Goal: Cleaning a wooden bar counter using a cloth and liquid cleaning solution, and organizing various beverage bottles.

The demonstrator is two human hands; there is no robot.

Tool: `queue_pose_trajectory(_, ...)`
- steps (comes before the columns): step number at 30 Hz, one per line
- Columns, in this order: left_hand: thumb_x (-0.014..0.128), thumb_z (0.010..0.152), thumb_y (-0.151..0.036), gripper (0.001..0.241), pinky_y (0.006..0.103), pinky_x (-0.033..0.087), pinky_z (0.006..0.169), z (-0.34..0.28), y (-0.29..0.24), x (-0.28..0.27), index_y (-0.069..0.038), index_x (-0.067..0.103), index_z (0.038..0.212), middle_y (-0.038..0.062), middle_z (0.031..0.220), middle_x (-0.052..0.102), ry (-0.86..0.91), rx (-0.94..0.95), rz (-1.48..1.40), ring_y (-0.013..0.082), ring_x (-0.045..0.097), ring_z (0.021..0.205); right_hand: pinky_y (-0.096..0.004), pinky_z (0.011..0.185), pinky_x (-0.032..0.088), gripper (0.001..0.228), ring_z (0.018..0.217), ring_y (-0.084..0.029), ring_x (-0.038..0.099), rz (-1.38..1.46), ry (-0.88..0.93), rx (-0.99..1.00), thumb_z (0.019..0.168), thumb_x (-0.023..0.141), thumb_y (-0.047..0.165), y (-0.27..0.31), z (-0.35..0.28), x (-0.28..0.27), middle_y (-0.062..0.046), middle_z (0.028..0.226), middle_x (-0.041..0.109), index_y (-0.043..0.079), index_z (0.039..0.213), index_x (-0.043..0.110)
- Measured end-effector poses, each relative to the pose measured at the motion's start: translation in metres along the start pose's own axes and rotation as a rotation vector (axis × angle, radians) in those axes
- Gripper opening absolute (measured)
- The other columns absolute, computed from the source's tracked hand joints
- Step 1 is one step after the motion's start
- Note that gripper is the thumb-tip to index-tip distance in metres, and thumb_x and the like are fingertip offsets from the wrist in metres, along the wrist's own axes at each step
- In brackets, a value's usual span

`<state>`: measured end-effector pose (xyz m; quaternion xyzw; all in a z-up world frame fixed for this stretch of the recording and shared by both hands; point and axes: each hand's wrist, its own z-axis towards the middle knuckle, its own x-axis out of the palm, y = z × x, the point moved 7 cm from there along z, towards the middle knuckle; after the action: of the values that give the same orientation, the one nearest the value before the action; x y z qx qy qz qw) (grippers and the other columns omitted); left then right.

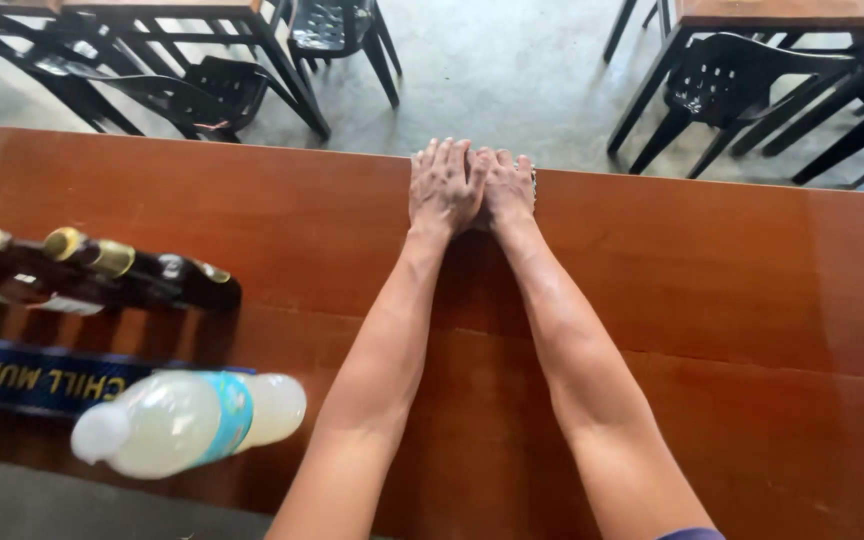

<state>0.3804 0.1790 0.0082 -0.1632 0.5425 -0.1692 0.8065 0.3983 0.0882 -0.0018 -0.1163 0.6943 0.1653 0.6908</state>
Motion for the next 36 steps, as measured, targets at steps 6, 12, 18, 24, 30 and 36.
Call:
queue_pose_trajectory(6,0.035,0.102,-0.061,0.077,0.0485,0.016,0.126,-0.063,-0.005,-0.022,-0.009,0.035,0.158,0.019,0.166,0.030,0.089,-0.037,0.040,0.0362,0.021,0.156,-0.063,0.123,0.005,0.091,0.157,-0.036,0.002,-0.036,-0.065,-0.122,0.090,0.062,0.046,0.020,-0.037,0.020,-0.006,0.172,0.003,0.021,0.165,0.016)
queue_pose_trajectory(12,0.033,0.101,-0.064,0.086,0.0468,0.013,0.127,-0.141,-0.017,-0.049,-0.001,0.028,0.159,0.021,0.167,0.026,0.116,-0.029,0.019,0.0352,0.017,0.157,-0.062,0.124,0.003,0.090,0.159,-0.035,-0.002,-0.083,-0.071,-0.144,0.092,0.058,0.045,0.042,-0.106,0.037,-0.003,0.174,-0.001,0.024,0.166,0.013)
queue_pose_trajectory(18,0.032,0.103,-0.064,0.085,0.0488,0.012,0.126,-0.216,-0.023,-0.077,0.000,0.028,0.159,0.022,0.166,0.026,0.147,0.032,0.001,0.0358,0.018,0.156,-0.062,0.123,0.005,0.076,0.159,-0.036,0.000,-0.150,-0.111,-0.090,0.100,0.047,0.042,0.070,-0.185,0.043,-0.003,0.174,0.001,0.023,0.166,0.014)
queue_pose_trajectory(24,0.050,0.100,-0.050,0.072,0.0490,0.028,0.124,-0.310,-0.014,-0.108,-0.002,0.041,0.153,0.019,0.161,0.041,0.031,0.078,-0.150,0.0347,0.035,0.152,-0.059,0.124,0.006,0.072,0.160,-0.030,0.007,-0.133,-0.155,-0.058,0.100,0.042,0.045,0.105,-0.287,0.043,0.001,0.175,0.008,0.030,0.167,0.018)
queue_pose_trajectory(30,0.064,0.089,-0.032,0.064,0.0587,0.036,0.112,-0.377,0.006,-0.144,0.011,0.049,0.134,0.029,0.137,0.050,-0.119,-0.066,-0.026,0.0471,0.040,0.131,-0.059,0.123,0.006,0.081,0.158,-0.028,0.008,-0.105,-0.119,-0.040,0.095,0.036,0.066,0.142,-0.368,0.023,0.000,0.172,0.013,0.027,0.164,0.022)
queue_pose_trajectory(36,0.059,0.086,-0.011,0.023,0.0514,0.050,0.099,-0.406,0.017,-0.170,-0.006,0.062,0.108,0.019,0.110,0.069,-0.075,0.000,-0.487,0.0391,0.062,0.110,-0.059,0.120,0.005,0.082,0.157,-0.029,0.007,-0.210,-0.045,-0.130,0.093,0.038,0.068,0.191,-0.411,0.023,0.000,0.172,0.014,0.021,0.159,0.026)
